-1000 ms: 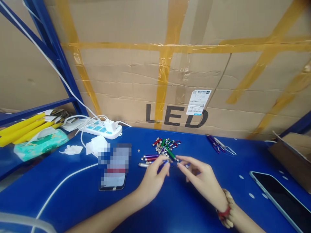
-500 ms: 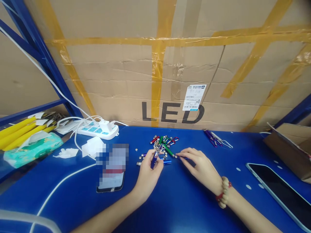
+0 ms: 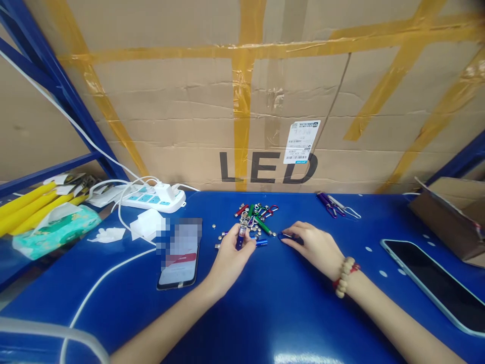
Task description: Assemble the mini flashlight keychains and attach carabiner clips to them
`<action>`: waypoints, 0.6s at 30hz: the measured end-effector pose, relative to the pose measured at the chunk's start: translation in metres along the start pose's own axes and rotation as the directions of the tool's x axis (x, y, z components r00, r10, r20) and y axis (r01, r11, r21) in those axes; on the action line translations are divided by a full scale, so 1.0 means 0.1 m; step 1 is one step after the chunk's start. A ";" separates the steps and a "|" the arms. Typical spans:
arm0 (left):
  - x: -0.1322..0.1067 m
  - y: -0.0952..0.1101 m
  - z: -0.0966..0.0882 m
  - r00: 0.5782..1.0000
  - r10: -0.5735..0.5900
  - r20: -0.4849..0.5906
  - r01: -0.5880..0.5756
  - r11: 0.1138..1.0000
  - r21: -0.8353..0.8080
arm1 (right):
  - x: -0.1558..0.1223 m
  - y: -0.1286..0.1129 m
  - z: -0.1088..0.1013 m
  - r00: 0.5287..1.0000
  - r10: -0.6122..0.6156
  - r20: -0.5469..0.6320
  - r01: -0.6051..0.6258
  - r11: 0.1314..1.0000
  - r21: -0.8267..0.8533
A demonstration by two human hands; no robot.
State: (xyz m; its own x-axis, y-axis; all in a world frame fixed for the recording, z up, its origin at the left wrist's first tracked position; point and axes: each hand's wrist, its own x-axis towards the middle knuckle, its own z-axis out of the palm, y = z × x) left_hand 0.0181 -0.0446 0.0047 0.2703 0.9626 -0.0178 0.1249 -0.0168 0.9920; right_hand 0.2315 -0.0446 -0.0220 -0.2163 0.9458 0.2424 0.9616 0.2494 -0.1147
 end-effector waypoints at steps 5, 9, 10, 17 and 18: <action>0.03 -0.04 -0.01 0.999 -0.033 -0.010 0.033 0.999 -0.011 | 0.00 -0.07 -0.07 0.992 0.087 0.089 -0.085 0.996 -0.022; 0.04 -0.13 0.02 1.000 -0.028 0.013 0.028 0.999 -0.041 | 0.01 -0.07 -0.09 0.989 0.096 0.112 -0.095 0.995 -0.011; 0.04 -0.14 0.03 0.999 -0.029 0.024 0.030 0.998 -0.046 | 0.01 -0.06 -0.10 0.992 0.079 0.098 -0.083 0.996 0.032; 0.03 -0.18 0.11 0.996 -0.037 0.084 0.045 0.994 -0.102 | 0.00 -0.13 -0.16 0.984 0.167 -0.058 -0.085 0.733 0.675; 0.03 -0.18 0.12 0.996 -0.031 0.086 0.040 0.994 -0.106 | -0.01 -0.16 -0.17 0.986 0.164 -0.037 -0.085 0.677 0.731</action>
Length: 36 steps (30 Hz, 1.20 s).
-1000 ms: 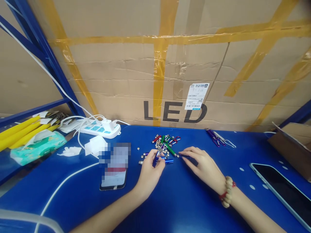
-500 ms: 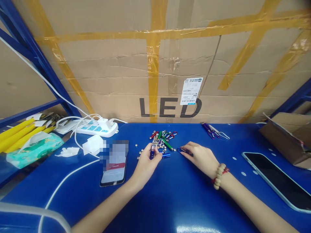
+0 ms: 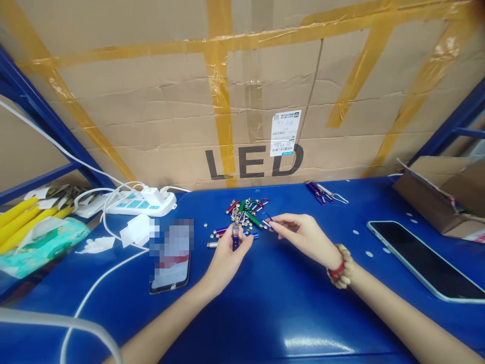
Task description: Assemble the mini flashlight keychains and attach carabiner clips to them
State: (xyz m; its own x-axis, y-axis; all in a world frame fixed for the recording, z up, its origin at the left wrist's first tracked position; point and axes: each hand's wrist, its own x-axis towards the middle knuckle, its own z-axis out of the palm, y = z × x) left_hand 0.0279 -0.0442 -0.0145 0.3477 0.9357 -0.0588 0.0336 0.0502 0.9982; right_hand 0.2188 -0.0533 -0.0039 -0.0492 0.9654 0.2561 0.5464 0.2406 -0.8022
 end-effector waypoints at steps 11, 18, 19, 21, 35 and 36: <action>-0.01 0.01 -0.03 0.984 0.149 0.093 -0.149 0.989 -0.011 | -0.13 -0.15 0.11 0.961 -0.117 0.252 0.080 0.985 0.152; -0.03 0.02 -0.05 0.971 0.212 0.113 -0.232 0.950 0.209 | -0.15 -0.10 0.14 0.905 -0.370 0.210 0.386 0.921 -0.042; -0.03 0.02 -0.05 0.970 0.219 0.110 -0.239 0.940 0.243 | -0.16 -0.09 0.15 0.889 -0.401 0.220 0.427 0.900 -0.088; -0.04 0.02 -0.05 0.970 0.219 0.105 -0.241 0.927 0.287 | -0.17 -0.07 0.17 0.851 -0.449 0.271 0.506 0.840 -0.197; -0.08 0.03 -0.01 0.975 0.198 0.098 -0.218 0.928 0.301 | -0.21 -0.12 0.26 0.818 -0.505 0.277 0.572 0.767 -0.290; -0.08 0.03 -0.01 0.975 0.199 0.100 -0.220 0.924 0.312 | -0.22 -0.12 0.26 0.827 -0.492 0.272 0.557 0.785 -0.272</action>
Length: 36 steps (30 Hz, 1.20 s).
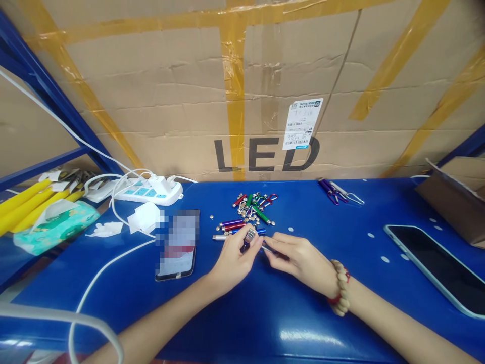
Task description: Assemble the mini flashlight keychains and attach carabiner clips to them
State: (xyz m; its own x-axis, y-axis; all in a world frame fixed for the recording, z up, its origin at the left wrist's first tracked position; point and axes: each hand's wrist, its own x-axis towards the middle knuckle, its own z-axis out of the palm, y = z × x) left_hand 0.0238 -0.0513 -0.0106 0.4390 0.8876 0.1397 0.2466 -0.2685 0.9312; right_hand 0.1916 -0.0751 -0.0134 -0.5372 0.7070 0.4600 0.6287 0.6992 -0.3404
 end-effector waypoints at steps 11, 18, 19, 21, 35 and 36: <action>-0.02 0.03 0.00 0.999 0.040 -0.014 -0.041 0.999 -0.028 | 0.01 0.02 -0.05 0.987 0.073 -0.143 -0.066 0.997 0.051; -0.06 -0.05 0.01 0.998 0.042 0.045 -0.048 0.988 0.148 | -0.01 0.04 -0.11 0.935 0.130 -0.330 -0.150 0.988 -0.037; -0.06 -0.06 0.01 0.998 0.040 0.051 -0.048 0.986 0.160 | -0.01 0.04 -0.10 0.936 0.119 -0.332 -0.143 0.989 -0.047; -0.05 -0.07 0.01 0.997 0.043 0.061 -0.053 0.984 0.173 | -0.02 0.05 -0.07 0.938 0.105 -0.329 -0.131 0.990 -0.059; -0.02 -0.09 0.03 0.998 0.036 -0.042 -0.030 0.991 0.132 | 0.01 0.01 -0.09 0.973 0.090 -0.214 -0.107 0.992 -0.071; -0.01 -0.08 0.02 0.998 0.038 -0.051 -0.031 0.991 0.133 | 0.01 0.02 -0.09 0.975 0.084 -0.208 -0.101 0.992 -0.072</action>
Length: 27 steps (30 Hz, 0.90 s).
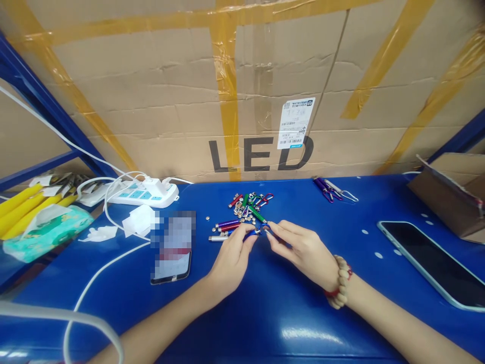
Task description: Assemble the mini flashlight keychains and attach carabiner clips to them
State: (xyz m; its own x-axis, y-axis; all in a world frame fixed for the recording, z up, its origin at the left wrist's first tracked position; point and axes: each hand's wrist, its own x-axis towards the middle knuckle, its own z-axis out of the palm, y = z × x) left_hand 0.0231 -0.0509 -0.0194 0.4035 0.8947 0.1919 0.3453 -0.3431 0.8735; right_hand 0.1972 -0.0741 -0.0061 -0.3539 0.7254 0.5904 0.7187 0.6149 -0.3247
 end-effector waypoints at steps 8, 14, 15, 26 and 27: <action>0.04 -0.01 -0.02 1.000 0.000 0.009 -0.001 1.000 0.028 | -0.01 0.07 0.00 0.995 0.056 0.085 -0.064 0.993 0.095; 0.05 -0.03 -0.01 0.998 0.005 0.066 -0.011 0.996 0.087 | 0.00 0.06 0.00 0.976 0.170 0.139 -0.197 0.957 0.214; 0.05 -0.02 -0.02 0.998 0.011 0.070 -0.017 0.996 0.090 | 0.01 0.05 0.00 0.974 0.181 0.138 -0.208 0.951 0.227; 0.08 -0.06 -0.01 0.998 -0.021 0.057 0.014 0.992 0.126 | 0.12 0.07 -0.09 0.883 0.464 0.071 -0.420 0.712 0.563; 0.09 -0.06 -0.01 0.998 -0.026 0.049 0.019 0.991 0.135 | 0.13 0.09 -0.10 0.853 0.519 0.051 -0.439 0.662 0.607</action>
State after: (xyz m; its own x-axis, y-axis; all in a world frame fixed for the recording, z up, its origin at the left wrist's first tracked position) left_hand 0.0234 -0.0406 -0.0228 0.4358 0.8880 0.1470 0.4641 -0.3616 0.8086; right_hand 0.2053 -0.0623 0.0053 0.0404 0.9538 0.2977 0.2676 0.2768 -0.9229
